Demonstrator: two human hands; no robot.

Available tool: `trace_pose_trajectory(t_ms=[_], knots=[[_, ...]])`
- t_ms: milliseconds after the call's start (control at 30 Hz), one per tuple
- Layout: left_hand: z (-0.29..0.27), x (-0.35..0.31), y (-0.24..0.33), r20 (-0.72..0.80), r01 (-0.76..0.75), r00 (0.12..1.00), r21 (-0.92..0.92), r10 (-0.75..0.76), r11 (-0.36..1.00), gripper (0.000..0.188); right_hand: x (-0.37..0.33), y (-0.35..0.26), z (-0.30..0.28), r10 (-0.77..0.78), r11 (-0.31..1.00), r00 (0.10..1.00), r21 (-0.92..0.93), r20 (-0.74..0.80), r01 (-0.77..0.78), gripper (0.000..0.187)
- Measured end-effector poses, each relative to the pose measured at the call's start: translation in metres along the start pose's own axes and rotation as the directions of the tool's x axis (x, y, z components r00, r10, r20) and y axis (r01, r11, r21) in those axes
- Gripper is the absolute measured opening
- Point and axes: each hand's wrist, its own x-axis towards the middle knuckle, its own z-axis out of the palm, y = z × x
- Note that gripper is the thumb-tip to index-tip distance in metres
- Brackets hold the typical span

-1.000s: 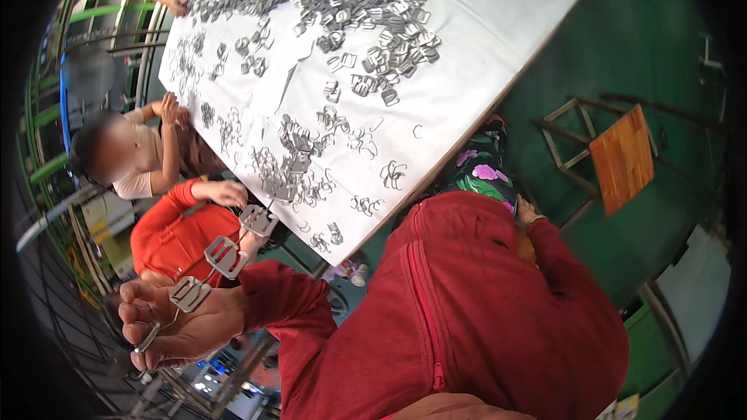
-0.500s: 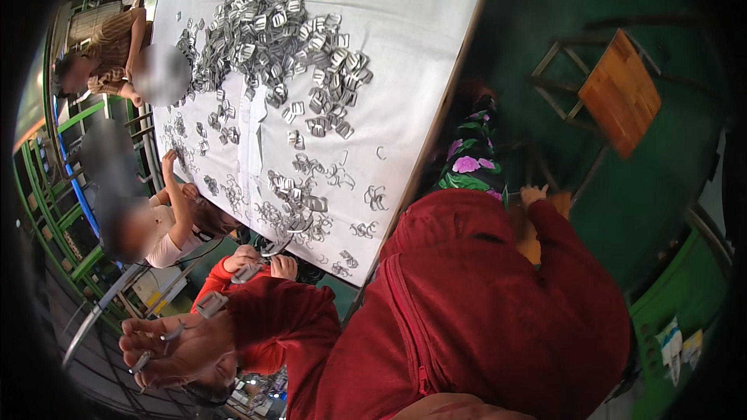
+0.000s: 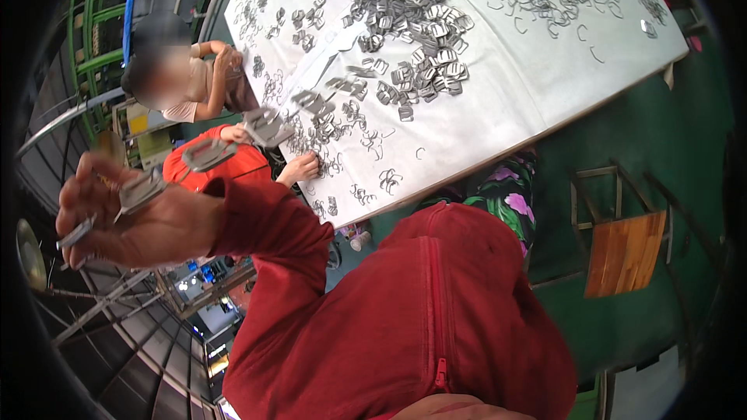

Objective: The person sits at a table and repeatedly picks up small metal keychain components, attaches them to key rings, and places the assembled keychains on the table. They continue this process throughout the clip, handling each unit one at a time.

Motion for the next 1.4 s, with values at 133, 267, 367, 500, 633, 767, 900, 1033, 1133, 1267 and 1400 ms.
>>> trace_pose_trajectory(t_ms=[133, 267, 367, 500, 633, 767, 900, 1033, 1133, 1267, 1400], knots=[[0.021, -0.022, -0.022, -0.060, -0.025, 0.998, 0.087, 0.030, 0.996, 0.011, 0.000, 0.043, -0.013, 0.047, 0.996, 0.999, 0.079, 0.006, -0.047, 0.047], [0.024, -0.024, -0.024, -0.039, 0.011, 0.999, 0.104, -0.007, 0.994, 0.012, 0.017, 0.072, -0.021, 0.041, 0.988, 0.999, 0.153, -0.021, -0.038, 0.049], [0.003, -0.022, -0.006, -0.068, 0.079, 0.994, -0.024, -0.080, 0.997, 0.013, 0.020, 0.114, -0.032, 0.019, 0.984, 0.999, 0.176, -0.041, -0.012, 0.050], [0.009, -0.024, 0.027, -0.045, -0.063, 0.997, -0.011, 0.063, 0.998, 0.011, 0.020, 0.065, -0.100, 0.012, 1.000, 0.996, 0.028, -0.093, -0.009, 0.040], [-0.005, -0.011, 0.063, -0.057, -0.114, 0.992, -0.048, 0.111, 0.992, 0.014, -0.105, -0.072, -0.265, -0.030, 0.862, 0.686, 0.328, -0.727, 0.385, 0.019], [-0.051, -0.010, 0.121, -0.100, -0.160, 0.982, 0.030, 0.162, 0.987, 0.015, -0.186, -0.229, -0.415, -0.496, 0.517, 0.074, -0.226, -0.865, 0.826, 0.016], [-0.084, -0.034, 0.164, -0.145, -0.178, 0.973, 0.031, 0.181, 0.984, 0.016, -0.197, -0.380, -0.483, -0.759, 0.321, -0.035, -0.421, -0.650, 0.848, 0.013], [-0.109, -0.076, 0.200, -0.159, -0.074, 0.980, 0.255, 0.118, 0.964, 0.013, -0.152, -0.477, -0.492, -0.879, 0.449, 0.151, -0.678, -0.452, 0.582, 0.035], [-0.128, -0.111, 0.222, -0.192, -0.017, 0.981, 0.004, 0.018, 1.000, 0.014, -0.116, -0.501, -0.472, -0.841, 0.541, 0.258, -0.743, -0.476, 0.393, 0.046], [-0.133, -0.158, 0.217, -0.085, 0.036, 0.996, 0.097, -0.027, 0.995, 0.010, -0.111, -0.492, -0.470, -0.790, 0.604, 0.258, -0.630, -0.557, 0.488, 0.045], [-0.118, -0.209, 0.204, -0.101, 0.044, 0.994, 0.062, -0.038, 0.997, 0.017, -0.111, -0.471, -0.466, -0.793, 0.581, 0.214, -0.603, -0.570, 0.547, 0.048]])
